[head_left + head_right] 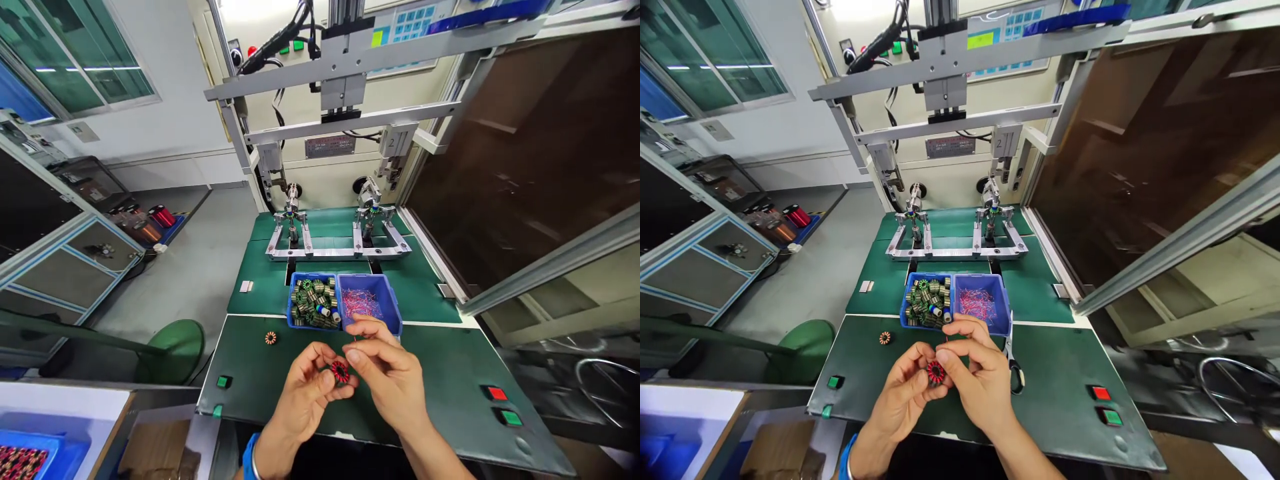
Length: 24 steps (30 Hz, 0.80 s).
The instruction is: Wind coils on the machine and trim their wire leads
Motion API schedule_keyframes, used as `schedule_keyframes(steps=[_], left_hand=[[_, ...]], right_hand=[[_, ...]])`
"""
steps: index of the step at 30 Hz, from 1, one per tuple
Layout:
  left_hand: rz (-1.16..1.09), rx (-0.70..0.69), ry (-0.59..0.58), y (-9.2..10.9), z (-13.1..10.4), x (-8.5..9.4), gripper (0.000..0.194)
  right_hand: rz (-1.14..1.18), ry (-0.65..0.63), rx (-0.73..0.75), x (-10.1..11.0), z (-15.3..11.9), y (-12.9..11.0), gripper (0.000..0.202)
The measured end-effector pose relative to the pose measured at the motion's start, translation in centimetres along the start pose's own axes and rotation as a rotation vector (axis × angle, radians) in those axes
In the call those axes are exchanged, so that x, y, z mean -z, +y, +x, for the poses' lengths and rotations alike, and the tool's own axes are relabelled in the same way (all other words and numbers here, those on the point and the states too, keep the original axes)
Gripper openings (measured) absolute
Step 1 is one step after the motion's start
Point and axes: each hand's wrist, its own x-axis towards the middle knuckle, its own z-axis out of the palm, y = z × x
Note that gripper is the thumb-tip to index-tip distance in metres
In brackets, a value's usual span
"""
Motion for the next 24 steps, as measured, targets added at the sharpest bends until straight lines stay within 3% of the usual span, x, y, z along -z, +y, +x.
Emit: schedule_keyframes(steps=[2,6,8,12,16,24], left_hand=[[-0.027,-0.007,-0.03,0.1,0.0,0.0,0.025],[-0.06,-0.013,-0.069,0.1,-0.1,-0.3,0.025],[-0.043,-0.015,-0.082,0.0,-0.1,-0.5,0.026],[0.034,-0.059,-0.043,-0.3,-0.3,-0.7,0.032],[0.089,-0.114,-0.037,-0.2,-0.3,-0.6,0.036],[0.105,-0.138,-0.042,0.2,-0.3,-1.1,0.038]], right_hand=[[0.045,-0.054,0.007,0.4,0.1,0.2,0.014],[0.149,-0.314,0.001,1.0,-0.3,0.9,0.036],[0.179,-0.366,0.006,1.0,-0.5,1.0,0.033],[0.161,-0.249,-0.003,0.8,-0.7,0.2,0.014],[0.103,-0.145,0.023,0.9,-0.8,-0.2,0.013],[0.02,-0.177,0.047,0.6,-1.5,-0.1,0.008]])
